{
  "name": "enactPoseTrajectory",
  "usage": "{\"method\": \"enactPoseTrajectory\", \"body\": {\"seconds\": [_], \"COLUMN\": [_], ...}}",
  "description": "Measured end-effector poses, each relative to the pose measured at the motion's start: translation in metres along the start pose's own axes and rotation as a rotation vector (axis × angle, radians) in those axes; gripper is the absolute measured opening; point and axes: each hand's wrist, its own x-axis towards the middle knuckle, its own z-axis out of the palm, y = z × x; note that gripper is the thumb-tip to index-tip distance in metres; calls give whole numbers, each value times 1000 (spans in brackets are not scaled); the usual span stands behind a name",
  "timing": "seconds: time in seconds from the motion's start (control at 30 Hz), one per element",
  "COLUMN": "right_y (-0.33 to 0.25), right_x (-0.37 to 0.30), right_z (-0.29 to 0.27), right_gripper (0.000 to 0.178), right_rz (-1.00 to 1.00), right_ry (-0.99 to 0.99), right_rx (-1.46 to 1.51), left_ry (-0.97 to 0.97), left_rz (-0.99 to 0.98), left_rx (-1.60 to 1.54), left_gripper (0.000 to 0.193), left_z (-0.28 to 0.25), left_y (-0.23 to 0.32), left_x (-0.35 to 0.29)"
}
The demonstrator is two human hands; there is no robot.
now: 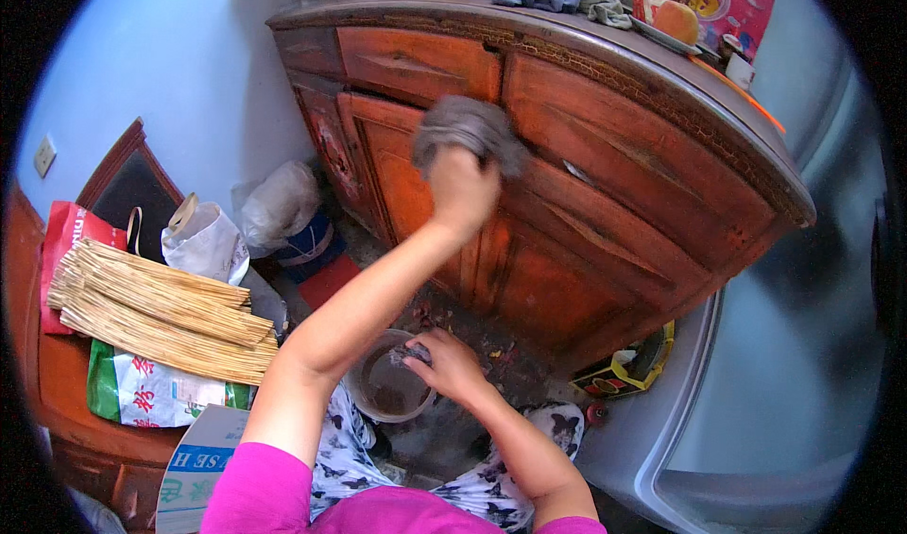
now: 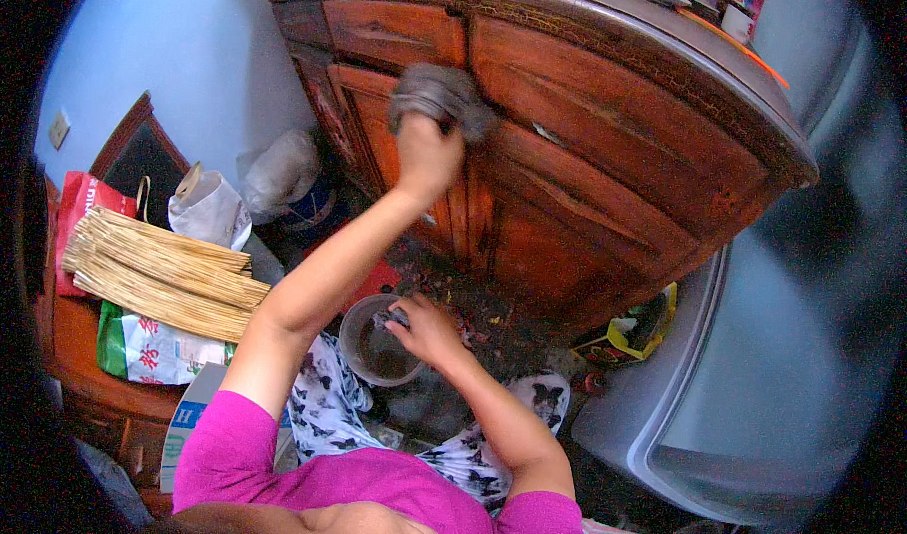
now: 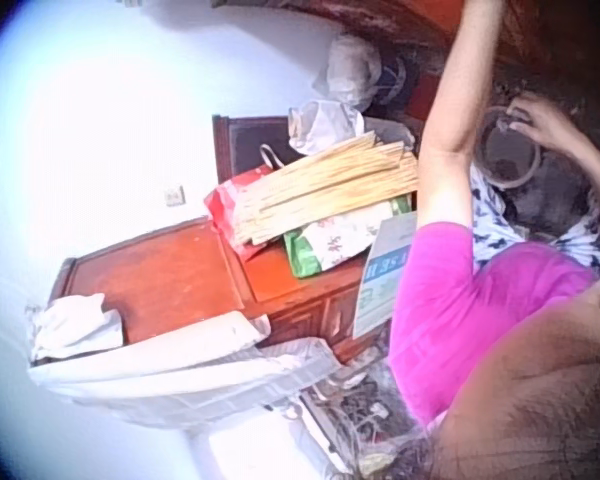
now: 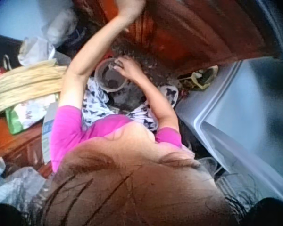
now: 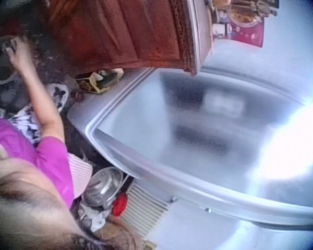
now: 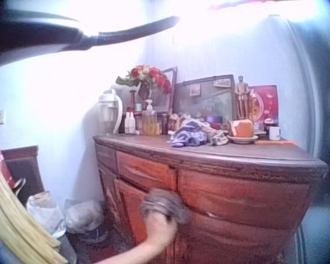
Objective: The person wipes the front of a wooden cabinet with a cloth, repeatedly dipping the cloth into a bucket of water to wet it. The person cleans the cabinet doors and drawers, focusing on different sections throughout the episode.
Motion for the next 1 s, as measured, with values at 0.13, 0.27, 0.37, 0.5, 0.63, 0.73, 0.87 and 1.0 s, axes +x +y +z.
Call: {"method": "enactPoseTrajectory", "body": {"seconds": [0.13, 0.27, 0.37, 0.5, 0.63, 0.73, 0.87, 1.0], "right_y": [6, 8, 11, 9, 21, 25, 11, 22], "right_x": [6, 3, -4, -18, -27, -33, -41, -30], "right_z": [12, 14, 6, 1, 6, 4, -10, -17], "right_gripper": [33, 32, 32, 30, 39, 55, 63, 58], "right_rz": [-6, -20, -1, 3, -127, -141, -34, -86], "right_ry": [-31, 15, 38, 17, 87, 122, 158, 156], "right_rx": [-43, -126, -128, -177, -154, 52, 287, -119], "left_ry": [-304, 70, 54, 248, 12, -251, -140, -101], "left_rz": [109, 209, 208, 358, 633, 851, 1019, 1009], "left_rx": [-206, -218, -25, 132, -25, -330, -338, -282], "left_gripper": [24, 21, 25, 24, 23, 28, 35, 36], "left_z": [-10, -11, -14, 17, 58, 105, 100, 88], "left_y": [45, 21, 2, 29, 111, 193, 256, 219], "left_x": [-22, 5, 27, 18, -29, -64, -52, -28]}}
